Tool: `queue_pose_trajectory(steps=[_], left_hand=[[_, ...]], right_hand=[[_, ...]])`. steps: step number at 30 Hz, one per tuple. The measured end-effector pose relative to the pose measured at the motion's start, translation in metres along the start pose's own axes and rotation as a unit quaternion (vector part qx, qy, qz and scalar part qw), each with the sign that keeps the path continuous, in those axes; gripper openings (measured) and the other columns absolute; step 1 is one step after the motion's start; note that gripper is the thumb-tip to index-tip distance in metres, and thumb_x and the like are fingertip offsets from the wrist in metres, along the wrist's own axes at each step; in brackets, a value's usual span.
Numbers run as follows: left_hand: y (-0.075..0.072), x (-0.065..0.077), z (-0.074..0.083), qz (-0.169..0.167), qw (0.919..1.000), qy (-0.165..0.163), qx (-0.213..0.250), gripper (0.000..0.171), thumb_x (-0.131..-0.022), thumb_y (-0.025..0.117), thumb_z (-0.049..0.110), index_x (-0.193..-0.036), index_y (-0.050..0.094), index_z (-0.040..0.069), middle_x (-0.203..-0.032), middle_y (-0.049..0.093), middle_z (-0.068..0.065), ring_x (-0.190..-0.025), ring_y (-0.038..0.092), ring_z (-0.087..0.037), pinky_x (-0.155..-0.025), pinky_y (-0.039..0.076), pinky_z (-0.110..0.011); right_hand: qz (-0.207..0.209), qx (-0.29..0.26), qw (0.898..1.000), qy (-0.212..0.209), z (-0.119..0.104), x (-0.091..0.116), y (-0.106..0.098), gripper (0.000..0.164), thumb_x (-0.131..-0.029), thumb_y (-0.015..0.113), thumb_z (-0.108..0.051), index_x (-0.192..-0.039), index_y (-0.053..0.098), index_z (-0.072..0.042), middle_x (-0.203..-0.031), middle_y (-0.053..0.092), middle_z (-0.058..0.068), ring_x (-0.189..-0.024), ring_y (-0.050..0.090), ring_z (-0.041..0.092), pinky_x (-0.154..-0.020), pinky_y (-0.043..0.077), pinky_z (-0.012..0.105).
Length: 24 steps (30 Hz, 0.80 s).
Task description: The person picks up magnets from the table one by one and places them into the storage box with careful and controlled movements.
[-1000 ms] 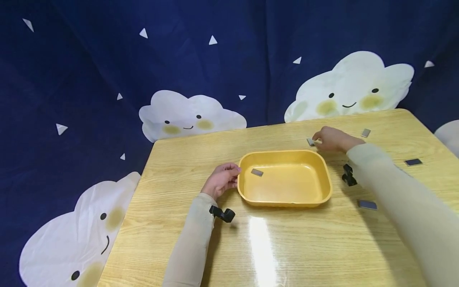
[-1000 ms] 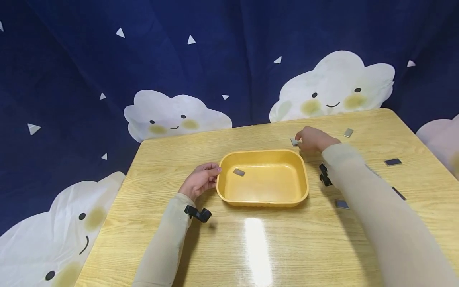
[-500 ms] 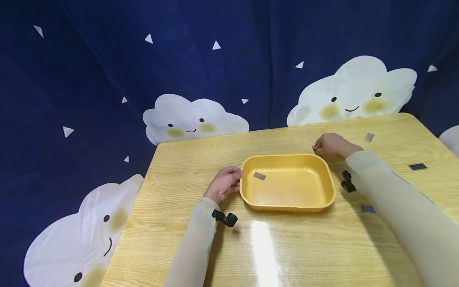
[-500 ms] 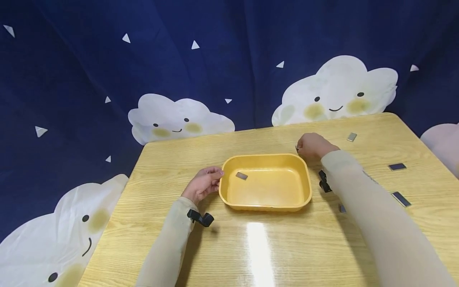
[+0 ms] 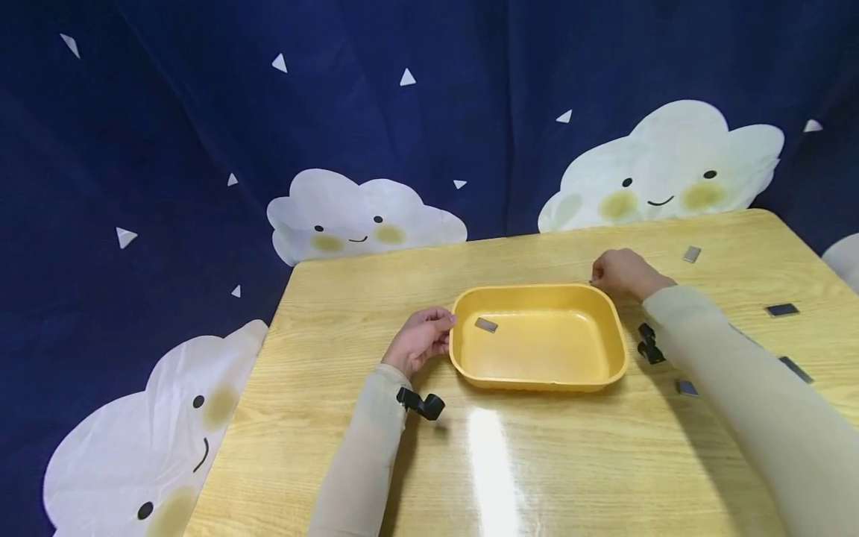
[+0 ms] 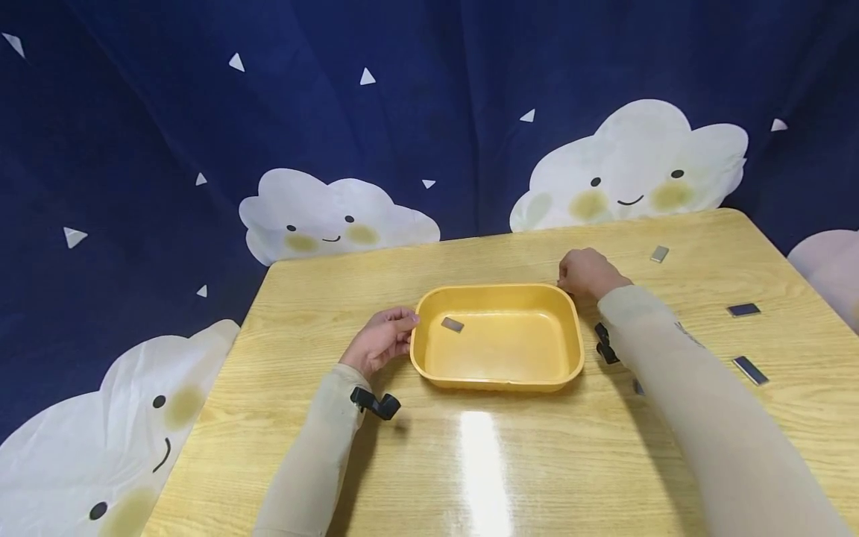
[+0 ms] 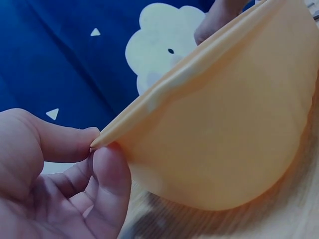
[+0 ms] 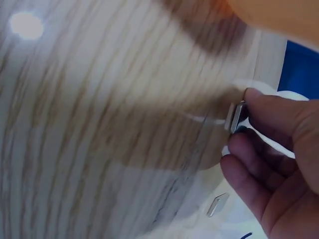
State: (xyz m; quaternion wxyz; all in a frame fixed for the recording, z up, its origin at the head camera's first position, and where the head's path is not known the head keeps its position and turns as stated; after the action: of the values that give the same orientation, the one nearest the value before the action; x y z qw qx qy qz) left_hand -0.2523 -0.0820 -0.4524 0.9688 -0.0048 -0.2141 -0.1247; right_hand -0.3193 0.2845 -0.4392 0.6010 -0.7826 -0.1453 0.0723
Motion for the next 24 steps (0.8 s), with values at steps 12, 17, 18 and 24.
queue_pose_trajectory(steps=[12,17,18,24], left_hand=[[-0.002,-0.001,0.002,-0.006,1.0000,0.003,-0.006,0.015,-0.099,0.058,0.012,-0.107,0.058,0.000,-0.077,0.056,0.000,-0.063,0.053,-0.010,-0.058,0.050,-0.020],[0.000,0.000,0.001,-0.003,1.0000,0.001,-0.007,0.011,-0.099,0.059,0.012,-0.103,0.059,0.002,-0.076,0.056,0.001,-0.063,0.054,-0.010,-0.058,0.050,-0.020],[0.000,0.000,0.001,-0.002,1.0000,0.001,-0.005,0.010,-0.098,0.059,0.012,-0.101,0.060,0.003,-0.076,0.056,0.001,-0.063,0.053,-0.010,-0.058,0.050,-0.020],[0.000,0.000,0.000,0.000,1.0000,-0.003,0.000,0.009,-0.098,0.060,0.013,-0.100,0.060,0.004,-0.074,0.056,0.001,-0.061,0.053,-0.009,-0.056,0.050,-0.019]], right_hand=[[-0.025,-0.003,1.000,0.019,-0.012,-0.004,-0.004,0.013,-0.085,0.064,-0.014,-0.076,0.063,-0.006,-0.075,0.063,0.010,-0.070,0.054,0.025,-0.065,0.048,0.042],[-0.048,0.004,0.999,0.022,-0.017,-0.002,-0.007,0.009,-0.086,0.057,-0.006,-0.079,0.062,-0.007,-0.077,0.061,0.010,-0.071,0.053,0.025,-0.064,0.047,0.040],[-0.047,0.007,0.999,0.019,-0.017,-0.002,-0.007,0.007,-0.085,0.057,-0.005,-0.082,0.063,-0.006,-0.080,0.063,0.011,-0.073,0.055,0.026,-0.065,0.048,0.041],[-0.041,0.020,0.999,-0.002,-0.012,-0.002,-0.005,0.007,-0.086,0.059,-0.005,-0.089,0.063,-0.001,-0.086,0.065,0.016,-0.078,0.059,0.029,-0.070,0.052,0.048]])
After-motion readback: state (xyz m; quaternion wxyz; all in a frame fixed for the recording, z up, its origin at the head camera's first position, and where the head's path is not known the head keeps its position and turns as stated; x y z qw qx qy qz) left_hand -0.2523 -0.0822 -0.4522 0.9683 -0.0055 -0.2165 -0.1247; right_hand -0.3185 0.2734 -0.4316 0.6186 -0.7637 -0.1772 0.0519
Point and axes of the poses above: each hand's wrist, its own x-axis away from the middle knuckle, its own y-axis out of the palm, z = x × y, the point moved 2 cm from there along -x, towards the middle knuckle
